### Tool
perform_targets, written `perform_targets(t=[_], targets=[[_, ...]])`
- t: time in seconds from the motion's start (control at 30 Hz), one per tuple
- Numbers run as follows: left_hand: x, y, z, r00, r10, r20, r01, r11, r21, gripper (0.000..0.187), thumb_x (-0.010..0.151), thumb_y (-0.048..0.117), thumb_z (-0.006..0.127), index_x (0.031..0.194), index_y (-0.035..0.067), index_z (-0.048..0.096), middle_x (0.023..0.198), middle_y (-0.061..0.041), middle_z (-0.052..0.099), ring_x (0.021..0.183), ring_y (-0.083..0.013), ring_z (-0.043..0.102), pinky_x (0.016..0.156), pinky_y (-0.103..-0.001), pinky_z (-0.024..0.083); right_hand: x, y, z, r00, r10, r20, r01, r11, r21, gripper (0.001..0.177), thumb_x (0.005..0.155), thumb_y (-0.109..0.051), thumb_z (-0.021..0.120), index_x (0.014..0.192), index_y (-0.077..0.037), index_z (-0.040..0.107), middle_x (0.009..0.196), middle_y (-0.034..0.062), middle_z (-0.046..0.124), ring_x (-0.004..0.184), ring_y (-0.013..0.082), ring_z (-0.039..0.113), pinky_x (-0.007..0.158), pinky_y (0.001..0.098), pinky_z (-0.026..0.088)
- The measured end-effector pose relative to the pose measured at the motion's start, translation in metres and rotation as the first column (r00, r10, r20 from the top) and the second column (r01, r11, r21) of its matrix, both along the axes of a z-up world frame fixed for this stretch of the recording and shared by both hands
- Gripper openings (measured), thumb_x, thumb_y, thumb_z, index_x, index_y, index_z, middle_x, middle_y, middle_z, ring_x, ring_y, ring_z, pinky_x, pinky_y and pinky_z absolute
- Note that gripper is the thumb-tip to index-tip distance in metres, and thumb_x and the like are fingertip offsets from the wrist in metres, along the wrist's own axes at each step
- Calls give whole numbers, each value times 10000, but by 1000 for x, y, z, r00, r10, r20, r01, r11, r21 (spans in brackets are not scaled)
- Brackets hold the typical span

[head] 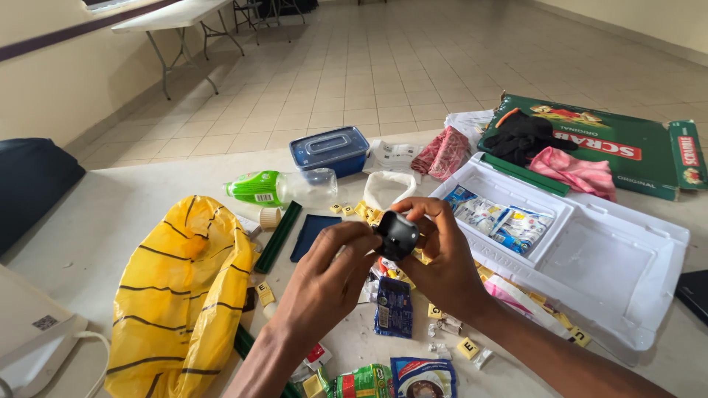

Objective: Sort and organize various small household items and game pieces on a table.

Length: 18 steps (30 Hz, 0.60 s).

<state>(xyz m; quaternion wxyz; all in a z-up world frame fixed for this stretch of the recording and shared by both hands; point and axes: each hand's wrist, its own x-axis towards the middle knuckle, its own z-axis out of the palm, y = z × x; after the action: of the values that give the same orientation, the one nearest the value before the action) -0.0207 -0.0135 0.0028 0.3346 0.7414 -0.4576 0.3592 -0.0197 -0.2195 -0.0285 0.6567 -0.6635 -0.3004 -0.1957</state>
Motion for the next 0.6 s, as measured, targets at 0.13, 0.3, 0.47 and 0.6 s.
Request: perform_targets(t=[0.13,0.3,0.47,0.6], targets=[[1,5,0,998,5,68,-9,998,59,271,883,-23,750,1133,24,659,1171,-120,641,1095,-288,681,919,-383,596,2,-3,1,1000,-18,22,17,999,37,569,829,184,702,1236,-72,397,1355,127,507,1198,174,611,955,306,587],[0,7,3,990,20,140,-38,991,128,291,842,-3,749,1121,39,678,1202,-112,662,1070,-277,688,872,-393,571,6,-4,-2,999,5,36,-7,998,65,556,848,180,705,1252,-62,409,1374,153,521,1173,179,630,939,318,605],[-8,2,22,992,12,-125,-11,1000,11,446,838,151,831,1206,22,616,1229,-150,645,1099,-310,679,885,-392,569,7,-9,-1,997,41,64,-45,997,68,552,864,190,686,1261,-68,402,1401,168,514,1198,181,612,997,336,578],[1,3,15,836,-157,-526,134,988,-82,587,832,176,829,1327,10,559,1231,-138,694,1101,-247,735,850,-353,617,8,-11,-3,995,63,80,-66,997,40,538,875,191,671,1258,-73,400,1420,184,511,1262,196,590,1061,360,553]])
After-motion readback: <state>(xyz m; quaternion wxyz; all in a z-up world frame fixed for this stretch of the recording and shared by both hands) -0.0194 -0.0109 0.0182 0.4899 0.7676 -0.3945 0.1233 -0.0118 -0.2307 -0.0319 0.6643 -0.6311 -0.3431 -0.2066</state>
